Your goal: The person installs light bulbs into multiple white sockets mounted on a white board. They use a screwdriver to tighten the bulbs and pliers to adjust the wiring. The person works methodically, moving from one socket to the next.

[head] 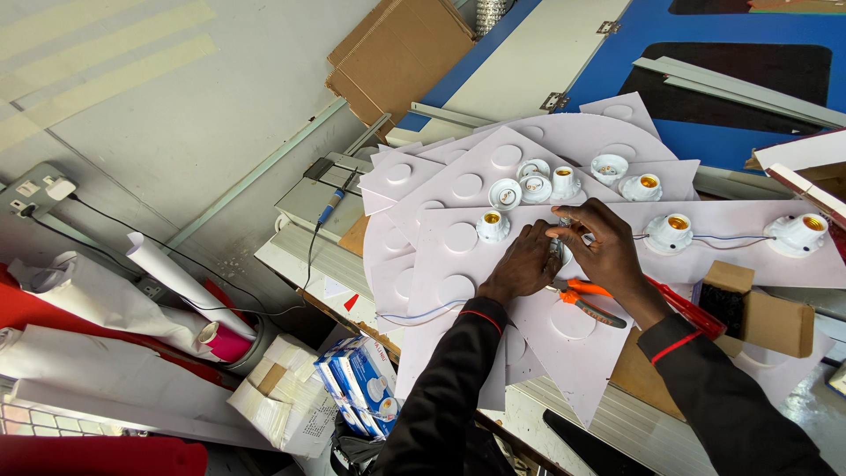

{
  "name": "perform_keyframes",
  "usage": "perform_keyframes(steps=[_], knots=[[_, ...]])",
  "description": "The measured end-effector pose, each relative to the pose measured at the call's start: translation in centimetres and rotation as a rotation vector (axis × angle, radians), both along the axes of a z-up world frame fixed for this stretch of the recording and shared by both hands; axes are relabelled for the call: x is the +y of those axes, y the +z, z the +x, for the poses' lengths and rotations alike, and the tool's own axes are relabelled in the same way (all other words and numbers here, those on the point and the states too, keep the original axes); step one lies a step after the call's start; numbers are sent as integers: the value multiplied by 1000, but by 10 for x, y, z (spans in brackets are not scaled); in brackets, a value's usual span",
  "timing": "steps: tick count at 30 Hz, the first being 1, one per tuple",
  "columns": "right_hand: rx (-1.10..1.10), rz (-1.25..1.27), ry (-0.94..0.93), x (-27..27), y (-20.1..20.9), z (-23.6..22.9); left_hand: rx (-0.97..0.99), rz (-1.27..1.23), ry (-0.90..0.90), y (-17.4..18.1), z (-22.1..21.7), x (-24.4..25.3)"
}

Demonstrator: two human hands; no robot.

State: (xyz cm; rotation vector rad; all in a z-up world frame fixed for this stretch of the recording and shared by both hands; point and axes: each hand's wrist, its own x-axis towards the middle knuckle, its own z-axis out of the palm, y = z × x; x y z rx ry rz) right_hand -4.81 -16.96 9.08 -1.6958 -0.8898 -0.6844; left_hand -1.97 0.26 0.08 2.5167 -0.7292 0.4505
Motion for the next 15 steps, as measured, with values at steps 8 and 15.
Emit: perform_keyframes(steps=[8, 15], knots=[[-109, -44, -65, -7, -16, 2, 37, -21, 15, -7, 4, 1], [-40, -32, -54, -8, -9, 3, 44, -56, -7, -3, 1, 2]])
